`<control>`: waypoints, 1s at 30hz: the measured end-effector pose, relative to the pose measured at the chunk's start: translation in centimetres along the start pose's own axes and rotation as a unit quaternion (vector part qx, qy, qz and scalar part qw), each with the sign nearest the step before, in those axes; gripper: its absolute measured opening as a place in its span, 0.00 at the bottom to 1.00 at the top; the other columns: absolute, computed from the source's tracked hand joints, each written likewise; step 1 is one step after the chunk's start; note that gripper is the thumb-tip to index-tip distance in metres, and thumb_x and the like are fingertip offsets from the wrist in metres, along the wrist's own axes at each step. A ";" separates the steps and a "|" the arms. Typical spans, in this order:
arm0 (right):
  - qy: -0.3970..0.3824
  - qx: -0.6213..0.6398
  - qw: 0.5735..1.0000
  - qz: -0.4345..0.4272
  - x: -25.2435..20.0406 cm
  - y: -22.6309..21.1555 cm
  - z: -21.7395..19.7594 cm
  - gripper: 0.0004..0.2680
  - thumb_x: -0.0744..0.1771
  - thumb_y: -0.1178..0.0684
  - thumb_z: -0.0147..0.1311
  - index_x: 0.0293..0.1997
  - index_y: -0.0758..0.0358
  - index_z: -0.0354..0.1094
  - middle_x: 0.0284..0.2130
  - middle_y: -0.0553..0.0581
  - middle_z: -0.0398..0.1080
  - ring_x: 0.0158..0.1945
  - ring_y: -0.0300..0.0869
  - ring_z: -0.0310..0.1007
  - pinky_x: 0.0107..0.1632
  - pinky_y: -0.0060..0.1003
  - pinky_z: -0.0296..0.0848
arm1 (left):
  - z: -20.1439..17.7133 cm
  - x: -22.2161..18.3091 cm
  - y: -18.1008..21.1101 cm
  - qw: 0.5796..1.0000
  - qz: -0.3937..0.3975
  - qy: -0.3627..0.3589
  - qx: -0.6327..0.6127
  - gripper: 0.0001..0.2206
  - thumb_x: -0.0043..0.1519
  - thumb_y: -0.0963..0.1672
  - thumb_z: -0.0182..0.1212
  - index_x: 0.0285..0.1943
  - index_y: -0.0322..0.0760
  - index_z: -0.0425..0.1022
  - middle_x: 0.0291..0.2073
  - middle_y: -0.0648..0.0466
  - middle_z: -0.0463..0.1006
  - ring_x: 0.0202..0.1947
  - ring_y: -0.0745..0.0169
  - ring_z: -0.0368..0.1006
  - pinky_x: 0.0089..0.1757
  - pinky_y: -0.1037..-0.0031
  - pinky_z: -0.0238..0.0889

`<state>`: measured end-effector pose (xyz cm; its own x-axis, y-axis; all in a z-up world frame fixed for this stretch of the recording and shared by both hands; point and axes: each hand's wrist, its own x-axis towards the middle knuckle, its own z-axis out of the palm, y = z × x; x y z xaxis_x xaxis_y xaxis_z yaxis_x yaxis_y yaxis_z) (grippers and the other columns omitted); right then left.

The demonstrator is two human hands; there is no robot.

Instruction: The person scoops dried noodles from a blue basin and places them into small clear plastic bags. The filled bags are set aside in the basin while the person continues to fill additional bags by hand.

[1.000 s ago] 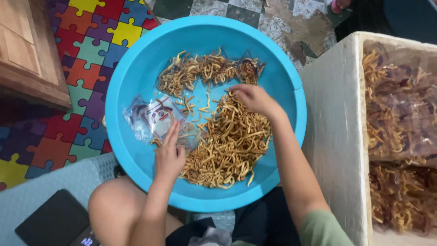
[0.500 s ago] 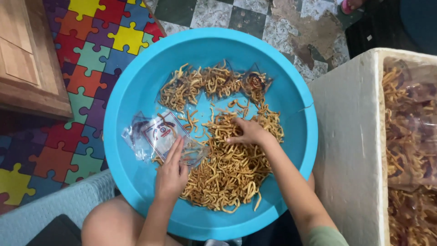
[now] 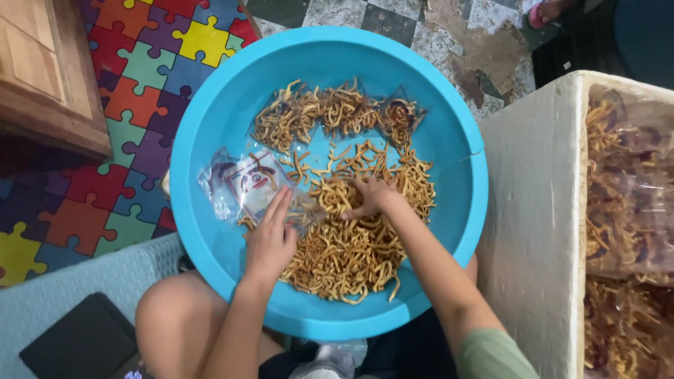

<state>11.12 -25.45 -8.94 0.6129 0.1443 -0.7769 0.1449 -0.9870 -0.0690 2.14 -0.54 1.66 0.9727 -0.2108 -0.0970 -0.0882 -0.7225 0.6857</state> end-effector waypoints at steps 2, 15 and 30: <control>0.015 0.042 0.999 0.014 -1.5 -1.5 -0.9 0.40 0.51 0.16 0.50 0.63 0.45 0.47 0.62 0.63 0.51 0.63 0.59 0.54 0.61 0.60 0.53 | 0.2 0.0 -0.2 1.000 0.011 0.013 -0.020 0.27 0.56 0.36 0.39 0.68 0.38 0.54 0.67 0.54 0.52 0.18 0.58 0.68 0.20 0.67 0.58; 0.183 0.161 0.961 -0.130 0.9 -4.5 -1.5 0.29 0.60 0.26 0.50 0.54 0.62 0.65 0.47 0.74 0.64 0.54 0.64 0.65 0.55 0.56 0.63 | -1.8 -1.9 0.4 0.997 -0.034 0.050 -0.039 0.29 0.54 0.35 0.41 0.68 0.39 0.54 0.68 0.56 0.50 0.43 0.43 0.71 0.29 0.60 0.69; 0.043 -0.072 0.989 -0.126 7.5 -8.5 8.0 0.29 0.51 0.41 0.64 0.56 0.45 0.58 0.49 0.58 0.63 0.49 0.59 0.69 0.44 0.56 0.73 | -1.7 0.1 -1.2 0.992 -0.046 0.093 -0.069 0.28 0.55 0.35 0.41 0.68 0.40 0.54 0.68 0.54 0.52 0.36 0.48 0.74 0.32 0.62 0.69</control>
<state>8.22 -16.51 -19.16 0.6056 0.3952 -0.6907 0.4069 -0.8997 -0.1581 2.70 1.45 2.03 0.9992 -0.0134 -0.0368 0.0200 -0.6339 0.7731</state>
